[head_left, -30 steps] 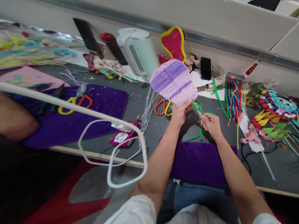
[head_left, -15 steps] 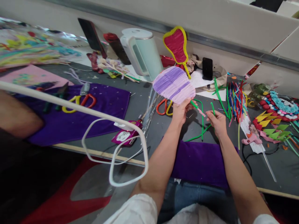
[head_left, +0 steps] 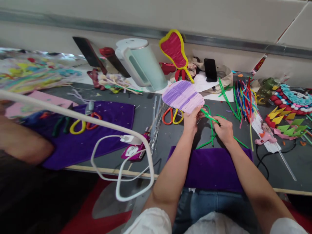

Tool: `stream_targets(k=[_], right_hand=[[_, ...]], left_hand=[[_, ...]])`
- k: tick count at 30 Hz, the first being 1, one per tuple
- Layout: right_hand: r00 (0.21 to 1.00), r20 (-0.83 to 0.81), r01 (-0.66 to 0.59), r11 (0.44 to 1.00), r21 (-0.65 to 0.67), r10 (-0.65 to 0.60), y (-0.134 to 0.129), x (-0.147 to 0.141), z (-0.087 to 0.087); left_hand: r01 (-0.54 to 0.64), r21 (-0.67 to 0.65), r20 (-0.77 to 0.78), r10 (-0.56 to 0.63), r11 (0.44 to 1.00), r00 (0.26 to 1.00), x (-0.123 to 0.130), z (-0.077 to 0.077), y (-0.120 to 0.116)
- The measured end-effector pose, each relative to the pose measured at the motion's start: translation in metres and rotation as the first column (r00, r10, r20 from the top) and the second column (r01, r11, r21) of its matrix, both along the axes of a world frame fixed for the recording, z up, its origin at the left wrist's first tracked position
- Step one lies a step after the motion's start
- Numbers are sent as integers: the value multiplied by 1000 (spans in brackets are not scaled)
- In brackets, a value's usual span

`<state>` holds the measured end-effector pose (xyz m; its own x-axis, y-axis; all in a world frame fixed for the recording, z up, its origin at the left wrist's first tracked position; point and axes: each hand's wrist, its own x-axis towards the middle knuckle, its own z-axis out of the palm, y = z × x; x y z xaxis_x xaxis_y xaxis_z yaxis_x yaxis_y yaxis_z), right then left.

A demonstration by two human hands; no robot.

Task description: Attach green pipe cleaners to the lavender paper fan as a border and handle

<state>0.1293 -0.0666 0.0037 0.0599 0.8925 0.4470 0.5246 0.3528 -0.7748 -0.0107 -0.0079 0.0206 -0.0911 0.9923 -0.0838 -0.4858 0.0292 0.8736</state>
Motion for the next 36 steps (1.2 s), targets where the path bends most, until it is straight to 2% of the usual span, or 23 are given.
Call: stream_targets(k=[3, 5, 6, 8, 10, 11, 14, 17, 24, 28, 30, 32, 36], right_hand=[[999, -48, 21, 998, -53, -23, 1, -3, 1], [983, -184, -8, 986, -167, -23, 3, -4, 2], [957, -290, -65, 967, -246, -10, 5, -4, 2], [854, -520, -244, 897, -368, 19, 7, -2, 2], [727, -686, -397, 829, -393, 23, 9, 0, 1], [677, -736, -437, 812, -386, 13, 10, 1, 1], [584, -811, -472, 799, -372, -32, 10, 0, -4], [549, -833, -472, 798, -374, -65, 11, -3, -9], [551, -833, -455, 817, -354, -54, 9, -11, -15], [519, -854, -486, 806, -337, -44, 9, -12, -17], [535, -843, -454, 819, -349, -63, 10, -14, -20], [612, -787, -363, 856, -368, -79, 11, -15, -22], [843, -532, -140, 924, -356, -77, 10, -18, -28]], left_hand=[[2, -10, 21, -2, 1000, 1000, 0, -2, 0], [-16, -6, 20, 16, 1000, 1000, 0, -2, -1], [-24, 1, 16, 24, 1000, 1000, 0, -2, -1], [-27, 15, -3, 27, 1000, 1000, 0, -2, -2], [-14, 23, -32, 15, 1000, 999, 0, -2, -3], [-4, 23, -42, 5, 1000, 999, 0, -3, -3], [20, 10, -41, -20, 1000, 999, -1, -6, -2], [36, -2, -29, -36, 999, 999, -2, -10, 0], [46, 23, -52, -45, 999, 998, -6, -14, 3], [43, 15, -45, -43, 999, 998, -9, -16, 5], [40, 2, -43, -40, 999, 998, -9, -18, 6], [37, -10, -48, -38, 999, 998, -9, -20, 6], [25, -15, -61, -26, 1000, 998, -8, -21, 5]])
